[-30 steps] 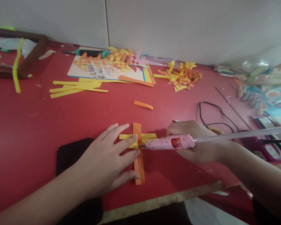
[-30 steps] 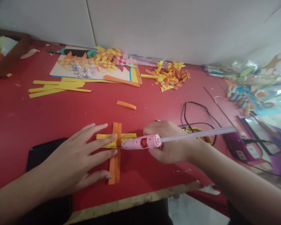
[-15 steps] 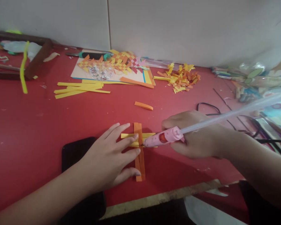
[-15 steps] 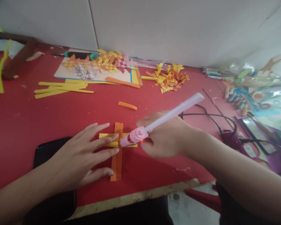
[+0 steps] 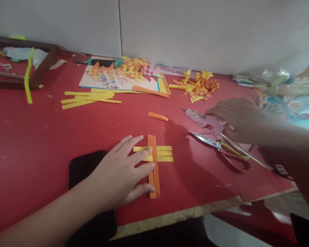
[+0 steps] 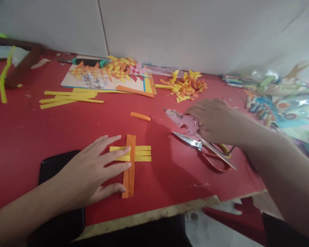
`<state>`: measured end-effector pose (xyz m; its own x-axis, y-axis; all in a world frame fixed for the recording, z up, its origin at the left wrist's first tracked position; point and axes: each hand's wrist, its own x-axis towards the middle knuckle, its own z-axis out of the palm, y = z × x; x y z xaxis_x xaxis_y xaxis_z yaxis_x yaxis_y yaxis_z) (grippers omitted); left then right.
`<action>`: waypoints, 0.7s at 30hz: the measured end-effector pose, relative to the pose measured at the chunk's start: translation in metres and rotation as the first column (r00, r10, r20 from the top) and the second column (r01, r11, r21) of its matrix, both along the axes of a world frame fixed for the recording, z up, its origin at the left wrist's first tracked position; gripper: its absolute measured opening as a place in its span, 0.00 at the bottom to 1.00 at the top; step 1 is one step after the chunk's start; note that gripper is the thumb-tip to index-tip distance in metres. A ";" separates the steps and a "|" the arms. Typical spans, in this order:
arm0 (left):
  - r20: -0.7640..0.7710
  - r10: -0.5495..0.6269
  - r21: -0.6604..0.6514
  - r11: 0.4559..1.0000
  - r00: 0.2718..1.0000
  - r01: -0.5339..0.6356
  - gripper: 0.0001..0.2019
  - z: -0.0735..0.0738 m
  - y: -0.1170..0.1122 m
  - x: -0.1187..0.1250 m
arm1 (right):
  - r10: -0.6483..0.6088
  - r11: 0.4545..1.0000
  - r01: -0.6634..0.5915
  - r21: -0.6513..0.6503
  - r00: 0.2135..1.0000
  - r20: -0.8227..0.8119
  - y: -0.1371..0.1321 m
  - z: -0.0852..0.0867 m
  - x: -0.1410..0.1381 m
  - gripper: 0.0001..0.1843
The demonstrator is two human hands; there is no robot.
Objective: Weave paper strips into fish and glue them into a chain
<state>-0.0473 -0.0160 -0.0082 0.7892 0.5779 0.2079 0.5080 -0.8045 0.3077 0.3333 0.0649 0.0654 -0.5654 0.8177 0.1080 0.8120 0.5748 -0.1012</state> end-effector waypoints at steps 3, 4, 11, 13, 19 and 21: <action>-0.001 0.002 0.000 1.000 1.000 -0.002 0.20 0.001 0.000 0.000 | -0.008 1.000 0.006 0.007 0.958 0.288 0.014 -0.029 0.035 0.16; -0.004 0.000 -0.003 1.000 1.000 0.000 0.19 0.002 0.001 0.000 | -0.022 0.999 0.029 -0.018 0.948 0.317 0.015 -0.037 0.041 0.19; 0.007 0.005 0.017 1.000 1.000 -0.005 0.19 0.001 0.001 -0.001 | -0.091 0.990 0.060 0.131 0.965 0.247 -0.051 -0.046 -0.045 0.24; 0.007 0.000 0.027 1.000 1.000 0.000 0.20 0.001 0.000 -0.001 | 0.013 0.991 -0.026 0.128 0.995 0.104 -0.072 -0.044 -0.086 0.20; 0.016 -0.004 0.033 0.999 1.000 0.003 0.19 0.000 0.000 0.000 | 0.301 0.953 -0.299 0.052 0.913 -0.276 -0.070 -0.064 -0.127 0.17; 0.015 -0.007 0.036 0.999 1.000 0.006 0.19 -0.001 0.000 0.000 | 0.322 0.946 -0.317 0.070 0.891 -0.321 -0.063 -0.073 -0.123 0.17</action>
